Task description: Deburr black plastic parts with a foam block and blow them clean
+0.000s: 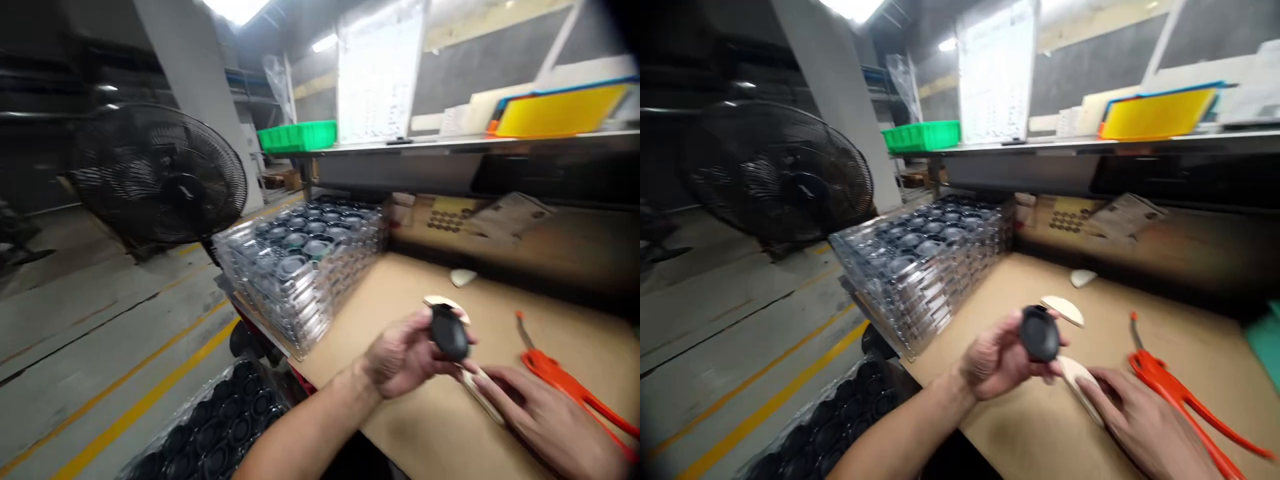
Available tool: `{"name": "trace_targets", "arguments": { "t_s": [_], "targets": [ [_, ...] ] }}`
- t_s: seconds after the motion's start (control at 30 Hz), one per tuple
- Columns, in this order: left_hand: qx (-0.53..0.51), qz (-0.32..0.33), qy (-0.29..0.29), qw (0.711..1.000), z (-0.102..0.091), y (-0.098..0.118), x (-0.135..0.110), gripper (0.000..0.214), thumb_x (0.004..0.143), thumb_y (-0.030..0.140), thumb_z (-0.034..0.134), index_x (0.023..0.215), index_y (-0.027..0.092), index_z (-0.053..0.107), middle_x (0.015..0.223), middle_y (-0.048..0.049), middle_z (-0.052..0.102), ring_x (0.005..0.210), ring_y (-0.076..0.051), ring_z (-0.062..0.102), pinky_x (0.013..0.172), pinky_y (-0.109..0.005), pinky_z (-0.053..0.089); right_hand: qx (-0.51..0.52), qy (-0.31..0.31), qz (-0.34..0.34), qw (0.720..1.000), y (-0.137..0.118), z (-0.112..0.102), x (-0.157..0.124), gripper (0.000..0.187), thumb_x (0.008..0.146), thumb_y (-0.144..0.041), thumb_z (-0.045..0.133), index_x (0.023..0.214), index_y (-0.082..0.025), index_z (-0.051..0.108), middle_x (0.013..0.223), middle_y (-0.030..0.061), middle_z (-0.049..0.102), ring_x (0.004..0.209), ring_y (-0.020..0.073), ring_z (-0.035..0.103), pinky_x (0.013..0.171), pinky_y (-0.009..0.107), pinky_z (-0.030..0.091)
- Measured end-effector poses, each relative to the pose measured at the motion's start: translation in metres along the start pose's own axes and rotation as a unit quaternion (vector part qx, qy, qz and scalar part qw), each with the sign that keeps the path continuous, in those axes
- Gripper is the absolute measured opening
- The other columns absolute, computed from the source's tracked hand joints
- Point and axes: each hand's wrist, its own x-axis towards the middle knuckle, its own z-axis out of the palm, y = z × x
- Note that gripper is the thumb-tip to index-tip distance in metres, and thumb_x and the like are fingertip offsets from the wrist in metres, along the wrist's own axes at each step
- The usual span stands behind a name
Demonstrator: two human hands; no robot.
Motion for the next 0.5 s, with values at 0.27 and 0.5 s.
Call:
{"name": "trace_targets", "arguments": {
  "t_s": [0.27, 0.5],
  "targets": [
    [0.392, 0.096, 0.207, 0.891, 0.012, 0.002, -0.083, 0.075, 0.074, 0.044, 0.089, 0.137, 0.017, 0.061, 0.126, -0.0143, 0.068, 0.093, -0.02, 0.069, 0.084, -0.032, 0.056, -0.009, -0.077, 0.098, 0.992, -0.016, -0.02, -0.002, 0.062, 0.098, -0.08, 0.036, 0.105, -0.031, 0.074, 0.102, 0.0014, 0.072, 0.094, 0.0254, 0.067, 0.082, 0.042, 0.052],
    [0.748, 0.279, 0.214, 0.563, 0.018, -0.015, -0.107, 0.092, 0.082, 0.031, 0.08, 0.158, 0.016, 0.032, 0.126, -0.0117, 0.069, 0.109, -0.02, 0.068, 0.099, -0.032, 0.057, -0.036, -0.074, 0.096, 0.992, -0.012, -0.022, -0.004, 0.063, 0.097, -0.079, 0.036, 0.104, -0.03, 0.074, 0.107, 0.0011, 0.073, 0.096, 0.0265, 0.068, 0.08, 0.042, 0.05]
  ]
}}
